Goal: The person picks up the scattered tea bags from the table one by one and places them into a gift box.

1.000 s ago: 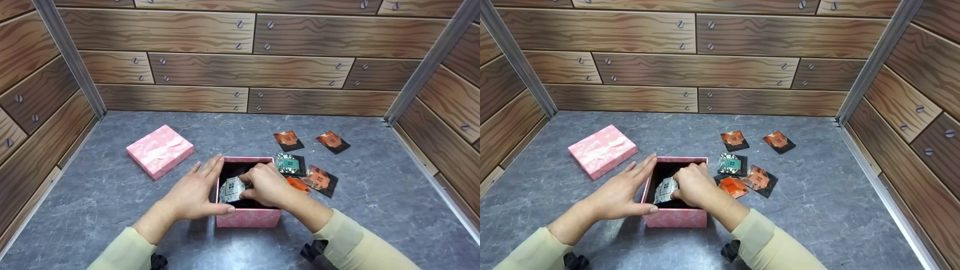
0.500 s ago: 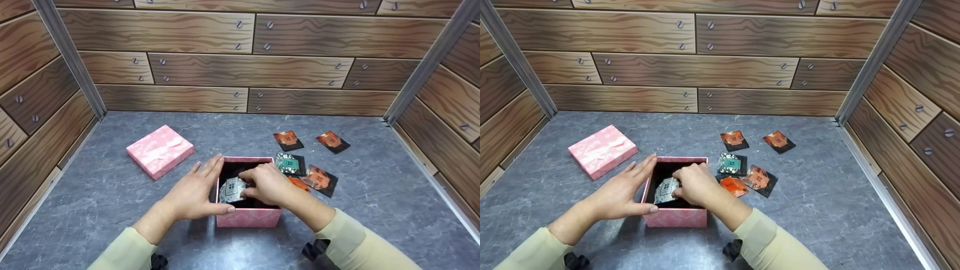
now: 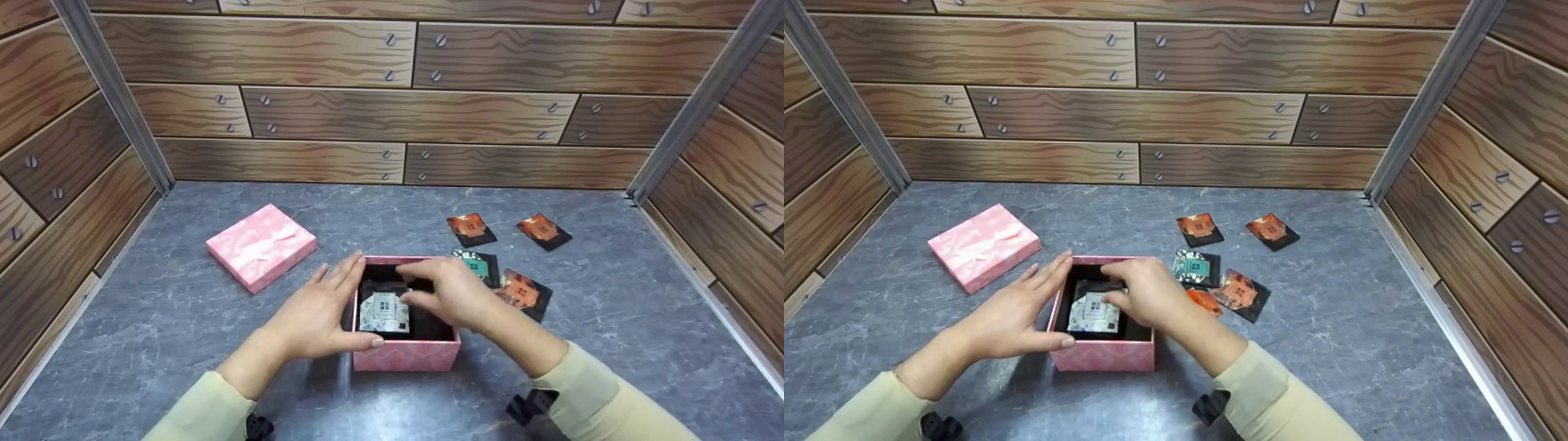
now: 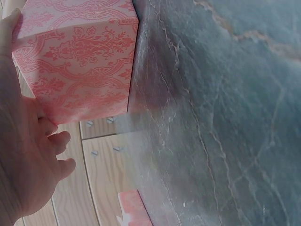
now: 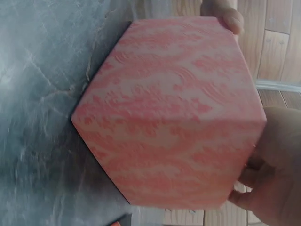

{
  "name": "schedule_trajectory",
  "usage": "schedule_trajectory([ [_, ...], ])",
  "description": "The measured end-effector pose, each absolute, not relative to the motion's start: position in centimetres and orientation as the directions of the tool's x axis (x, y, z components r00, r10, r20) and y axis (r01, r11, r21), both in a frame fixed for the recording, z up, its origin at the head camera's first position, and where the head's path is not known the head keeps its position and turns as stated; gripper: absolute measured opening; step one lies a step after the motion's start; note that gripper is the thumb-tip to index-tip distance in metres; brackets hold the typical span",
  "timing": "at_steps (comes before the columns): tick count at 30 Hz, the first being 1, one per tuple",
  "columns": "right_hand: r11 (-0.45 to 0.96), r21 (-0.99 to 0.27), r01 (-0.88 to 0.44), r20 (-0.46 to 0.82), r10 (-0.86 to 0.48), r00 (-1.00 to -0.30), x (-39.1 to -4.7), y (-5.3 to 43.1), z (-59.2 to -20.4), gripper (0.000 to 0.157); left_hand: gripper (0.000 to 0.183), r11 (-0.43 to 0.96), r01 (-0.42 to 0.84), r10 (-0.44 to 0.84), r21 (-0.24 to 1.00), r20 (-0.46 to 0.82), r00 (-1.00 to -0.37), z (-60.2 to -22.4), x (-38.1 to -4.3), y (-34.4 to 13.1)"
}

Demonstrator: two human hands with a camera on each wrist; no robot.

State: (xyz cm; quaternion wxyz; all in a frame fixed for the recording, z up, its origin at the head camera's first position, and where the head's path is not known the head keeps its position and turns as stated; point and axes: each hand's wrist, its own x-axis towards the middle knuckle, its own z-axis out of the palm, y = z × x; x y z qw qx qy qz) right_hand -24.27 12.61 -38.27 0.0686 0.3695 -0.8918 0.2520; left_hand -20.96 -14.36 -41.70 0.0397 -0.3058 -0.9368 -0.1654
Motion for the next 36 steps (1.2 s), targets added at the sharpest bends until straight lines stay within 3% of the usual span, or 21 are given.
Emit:
schedule_trajectory([
  [13,0.555,-0.581,-0.595,0.493,-0.342,-0.8,-25.6,18.6,-36.5,0.049,0.13,0.757,0.591,0.563,0.278,0.181,-0.806,-41.7,-21.0,-14.4],
  [24,0.523,-0.748,-0.408,0.427,-0.091,-0.9,-28.4,25.8,-37.6,0.055,0.129,0.761,0.582,0.557,0.287,0.172,-0.813,-41.7,-20.9,-14.2],
  [36,0.589,-0.779,-0.215,0.321,0.08,-0.944,-32.6,34.0,-40.8,0.061,0.128,0.756,0.595,0.563,0.273,0.193,-0.804,-41.9,-20.9,-14.4],
])
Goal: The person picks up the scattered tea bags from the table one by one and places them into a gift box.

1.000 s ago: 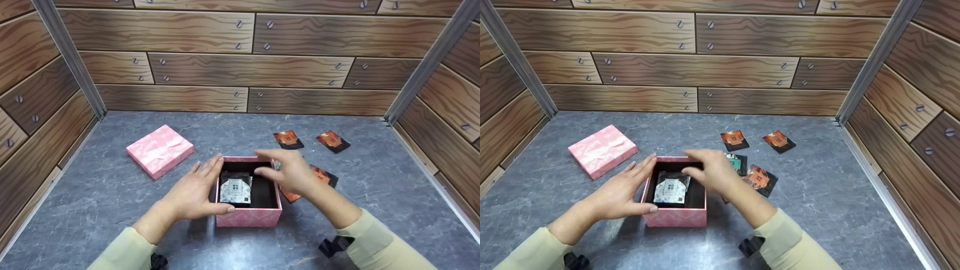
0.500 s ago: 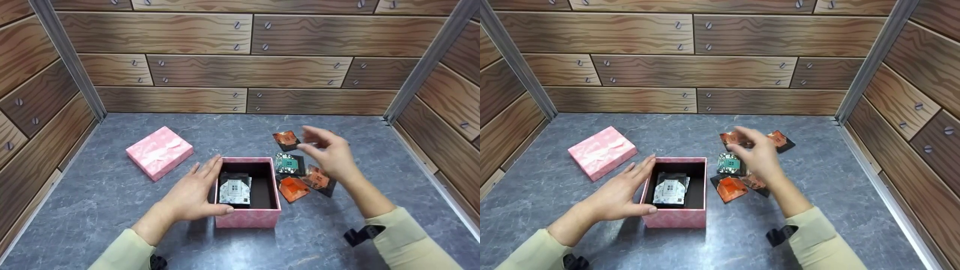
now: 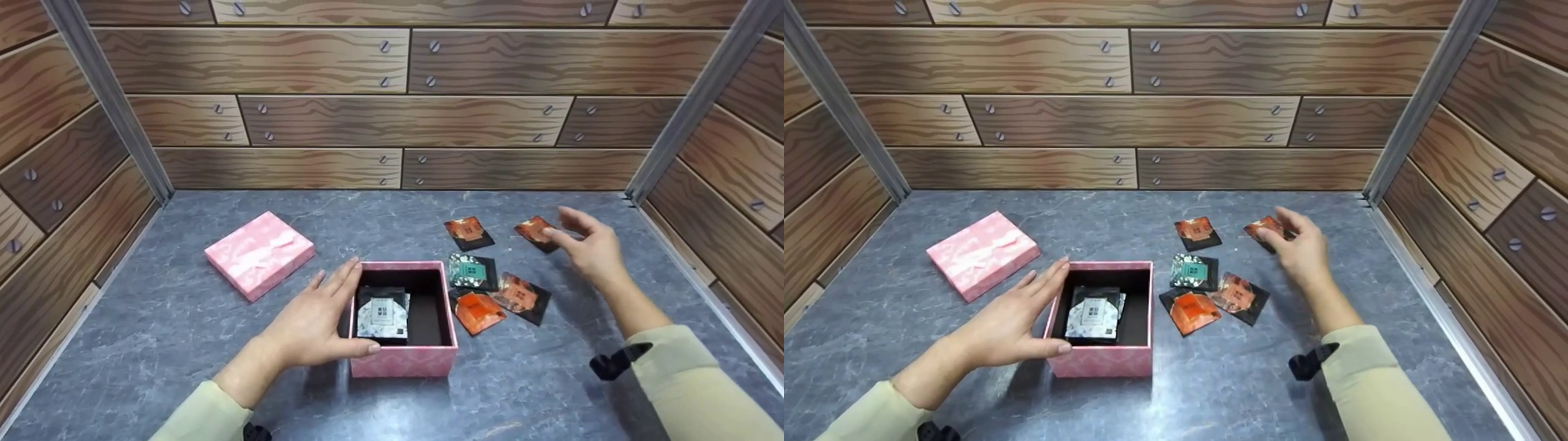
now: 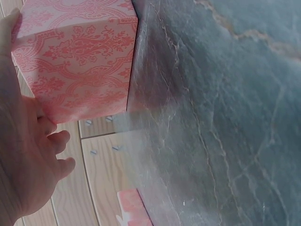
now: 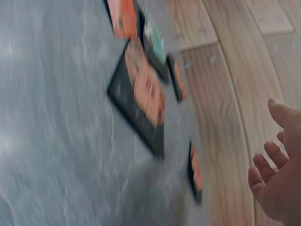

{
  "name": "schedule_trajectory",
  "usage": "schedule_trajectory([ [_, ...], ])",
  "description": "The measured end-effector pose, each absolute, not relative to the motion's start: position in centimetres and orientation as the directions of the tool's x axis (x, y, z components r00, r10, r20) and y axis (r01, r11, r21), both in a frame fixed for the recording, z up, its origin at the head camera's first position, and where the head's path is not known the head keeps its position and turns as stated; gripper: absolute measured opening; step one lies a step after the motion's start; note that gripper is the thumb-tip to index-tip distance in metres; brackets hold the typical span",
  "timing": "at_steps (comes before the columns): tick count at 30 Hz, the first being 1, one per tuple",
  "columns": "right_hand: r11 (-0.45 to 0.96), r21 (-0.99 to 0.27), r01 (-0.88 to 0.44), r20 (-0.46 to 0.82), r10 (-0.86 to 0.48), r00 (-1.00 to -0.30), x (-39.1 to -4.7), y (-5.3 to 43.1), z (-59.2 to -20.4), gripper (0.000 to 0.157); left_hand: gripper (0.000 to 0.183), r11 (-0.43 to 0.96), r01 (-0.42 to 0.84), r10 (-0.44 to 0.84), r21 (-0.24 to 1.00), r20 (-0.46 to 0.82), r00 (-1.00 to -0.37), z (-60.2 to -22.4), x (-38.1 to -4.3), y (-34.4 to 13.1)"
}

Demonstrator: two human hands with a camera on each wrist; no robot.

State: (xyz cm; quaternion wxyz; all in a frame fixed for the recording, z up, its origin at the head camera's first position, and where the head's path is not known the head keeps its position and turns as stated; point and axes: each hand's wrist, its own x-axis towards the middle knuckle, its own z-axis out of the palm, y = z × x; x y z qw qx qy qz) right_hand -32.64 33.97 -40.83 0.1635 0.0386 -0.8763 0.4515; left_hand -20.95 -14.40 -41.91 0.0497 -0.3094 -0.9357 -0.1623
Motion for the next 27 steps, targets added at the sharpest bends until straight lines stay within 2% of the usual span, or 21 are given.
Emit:
schedule_trajectory([
  [8,0.617,-0.777,-0.124,0.229,0.093,-0.969,-35.1,36.3,-42.9,0.07,0.128,0.759,0.587,0.553,0.28,0.199,-0.809,-42.0,-20.8,-14.9],
  [27,0.623,-0.782,-0.025,0.054,0.029,-0.998,-37.6,38.5,-46.1,0.08,0.13,0.758,0.589,0.559,0.28,0.184,-0.808,-42.0,-21.1,-14.5],
])
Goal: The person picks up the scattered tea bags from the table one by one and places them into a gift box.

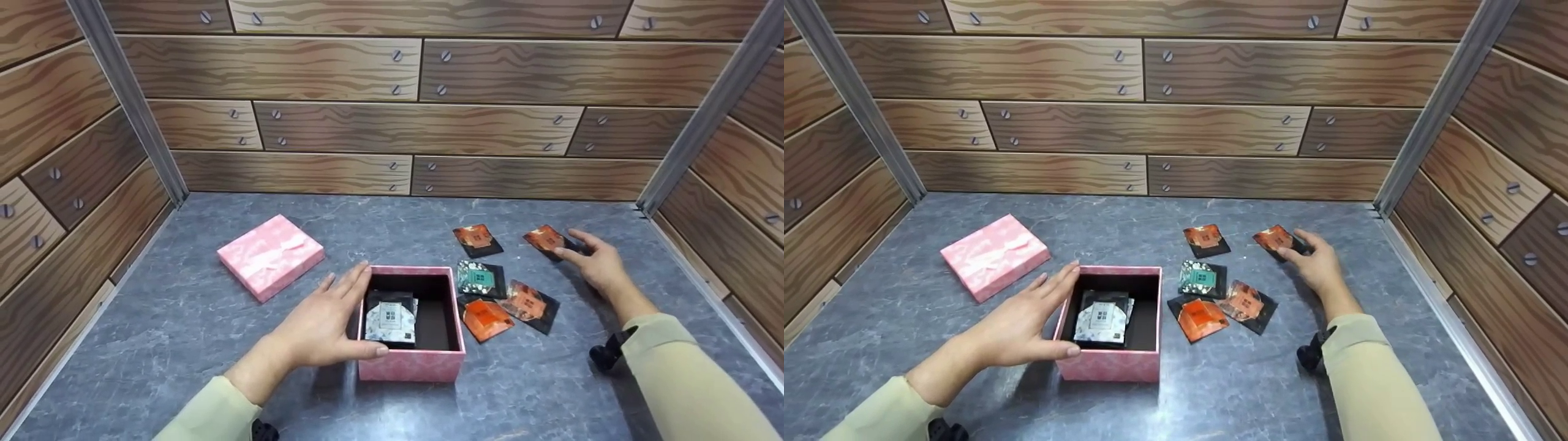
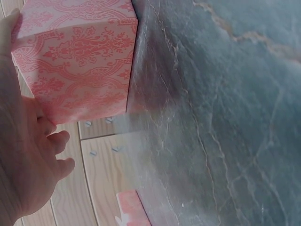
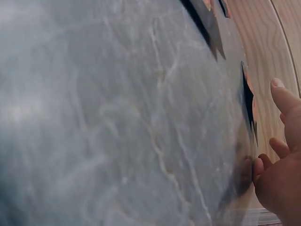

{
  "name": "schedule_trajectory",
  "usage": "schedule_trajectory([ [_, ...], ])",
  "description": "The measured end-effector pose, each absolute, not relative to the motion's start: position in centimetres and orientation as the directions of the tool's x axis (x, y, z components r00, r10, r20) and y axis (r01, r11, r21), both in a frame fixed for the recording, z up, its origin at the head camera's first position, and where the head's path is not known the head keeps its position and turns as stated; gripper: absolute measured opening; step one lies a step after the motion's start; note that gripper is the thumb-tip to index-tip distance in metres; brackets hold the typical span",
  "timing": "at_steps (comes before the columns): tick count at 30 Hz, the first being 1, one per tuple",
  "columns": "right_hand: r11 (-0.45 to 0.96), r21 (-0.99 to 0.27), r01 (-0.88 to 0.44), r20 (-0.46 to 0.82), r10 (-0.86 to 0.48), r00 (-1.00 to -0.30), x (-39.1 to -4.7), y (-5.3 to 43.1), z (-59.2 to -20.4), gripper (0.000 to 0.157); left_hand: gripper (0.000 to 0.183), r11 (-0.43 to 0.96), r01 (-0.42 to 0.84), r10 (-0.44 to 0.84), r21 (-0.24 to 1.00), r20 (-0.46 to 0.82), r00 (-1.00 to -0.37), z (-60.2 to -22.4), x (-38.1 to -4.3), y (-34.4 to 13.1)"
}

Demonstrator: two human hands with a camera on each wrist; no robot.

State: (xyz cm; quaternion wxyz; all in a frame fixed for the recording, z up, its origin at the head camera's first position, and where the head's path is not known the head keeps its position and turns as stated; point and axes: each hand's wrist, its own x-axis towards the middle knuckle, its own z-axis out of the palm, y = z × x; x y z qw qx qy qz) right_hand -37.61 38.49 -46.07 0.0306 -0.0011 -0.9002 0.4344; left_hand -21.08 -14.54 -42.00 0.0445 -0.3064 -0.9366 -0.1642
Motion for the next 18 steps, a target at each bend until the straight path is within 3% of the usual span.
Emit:
schedule_trajectory([
  [12,0.733,-0.672,-0.107,0.041,-0.108,-0.993,-38.36,38.64,-46.32,0.085,0.129,0.751,0.599,0.565,0.279,0.198,-0.801,-41.89,-21.13,-14.47],
  [18,0.798,-0.584,-0.149,0.009,-0.177,-0.984,-38.45,38.6,-46.45,0.079,0.129,0.747,0.599,0.564,0.286,0.204,-0.8,-42.12,-21.11,-14.56],
])
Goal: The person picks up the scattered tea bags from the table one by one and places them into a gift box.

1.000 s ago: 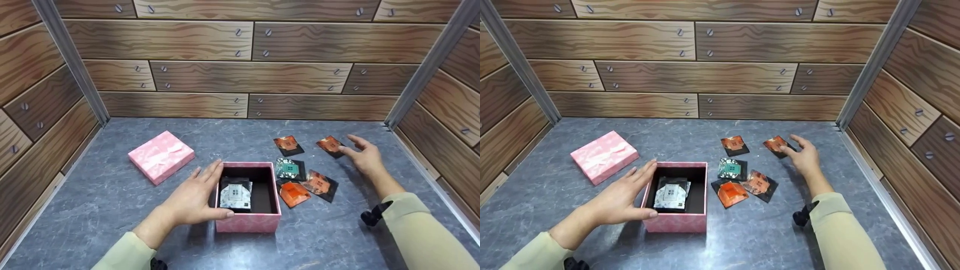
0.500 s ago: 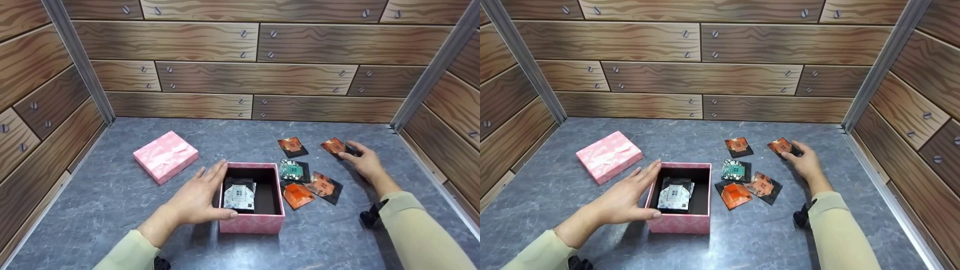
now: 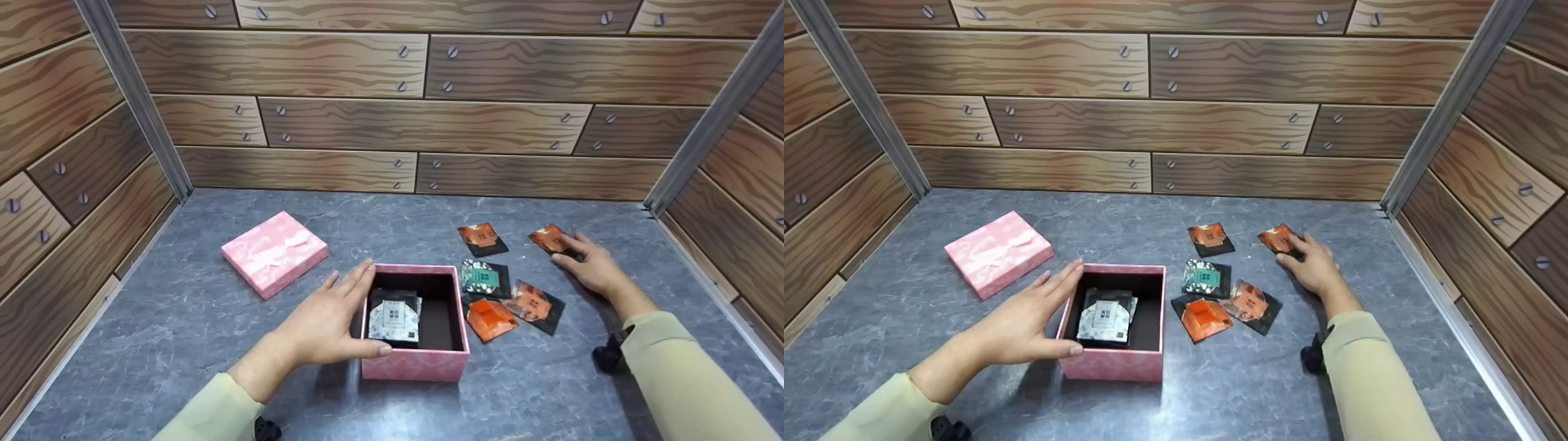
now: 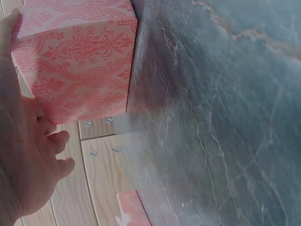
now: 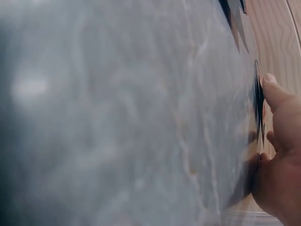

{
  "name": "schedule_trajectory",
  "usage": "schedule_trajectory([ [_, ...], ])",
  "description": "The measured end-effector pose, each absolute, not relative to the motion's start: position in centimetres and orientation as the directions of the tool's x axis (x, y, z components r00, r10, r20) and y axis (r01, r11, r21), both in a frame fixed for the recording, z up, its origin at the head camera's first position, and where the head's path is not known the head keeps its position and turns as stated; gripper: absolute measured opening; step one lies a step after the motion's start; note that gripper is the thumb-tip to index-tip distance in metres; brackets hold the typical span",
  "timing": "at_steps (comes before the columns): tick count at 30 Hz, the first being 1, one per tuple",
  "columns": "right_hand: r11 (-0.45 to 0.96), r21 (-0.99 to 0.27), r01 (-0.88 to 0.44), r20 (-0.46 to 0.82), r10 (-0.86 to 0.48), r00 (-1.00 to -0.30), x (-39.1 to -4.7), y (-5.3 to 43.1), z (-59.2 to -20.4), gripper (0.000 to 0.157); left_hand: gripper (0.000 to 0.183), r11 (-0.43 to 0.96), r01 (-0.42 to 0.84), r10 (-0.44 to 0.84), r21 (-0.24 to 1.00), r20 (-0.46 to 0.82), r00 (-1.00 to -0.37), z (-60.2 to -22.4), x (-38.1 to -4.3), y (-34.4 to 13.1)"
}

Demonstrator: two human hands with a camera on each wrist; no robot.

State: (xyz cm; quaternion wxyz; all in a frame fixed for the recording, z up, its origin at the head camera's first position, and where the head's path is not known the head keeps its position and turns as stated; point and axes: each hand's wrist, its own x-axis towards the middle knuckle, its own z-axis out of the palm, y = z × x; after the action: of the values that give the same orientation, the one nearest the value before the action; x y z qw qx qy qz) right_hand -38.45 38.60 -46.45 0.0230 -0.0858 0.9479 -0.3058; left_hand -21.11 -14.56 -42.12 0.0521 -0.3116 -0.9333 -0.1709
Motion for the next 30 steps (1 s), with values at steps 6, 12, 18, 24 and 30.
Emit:
schedule_trajectory([
  [6,0.838,-0.517,-0.173,0.027,-0.186,-0.982,-38.3,38.7,-46.6,0.07,0.129,0.754,0.595,0.566,0.277,0.186,-0.803,-42.1,-21.1,-14.4],
  [12,0.829,-0.519,-0.211,0.135,-0.164,-0.977,-38.3,38.4,-46.9,0.054,0.13,0.758,0.594,0.566,0.269,0.182,-0.804,-42.1,-21.1,-14.4],
  [18,0.85,-0.501,-0.164,0.158,-0.096,-0.983,-38.4,38.0,-46.5,0.049,0.13,0.762,0.59,0.561,0.265,0.184,-0.807,-42.1,-21.1,-14.5],
  [24,0.832,-0.542,-0.117,0.105,-0.071,-0.992,-38.5,37.6,-46.0,0.046,0.129,0.764,0.588,0.558,0.267,0.187,-0.809,-42.1,-21.0,-14.5],
  [30,0.781,-0.603,-0.159,0.111,-0.115,-0.987,-38.7,37.4,-46.0,0.044,0.129,0.764,0.589,0.558,0.262,0.19,-0.808,-41.9,-21.0,-14.6],
])
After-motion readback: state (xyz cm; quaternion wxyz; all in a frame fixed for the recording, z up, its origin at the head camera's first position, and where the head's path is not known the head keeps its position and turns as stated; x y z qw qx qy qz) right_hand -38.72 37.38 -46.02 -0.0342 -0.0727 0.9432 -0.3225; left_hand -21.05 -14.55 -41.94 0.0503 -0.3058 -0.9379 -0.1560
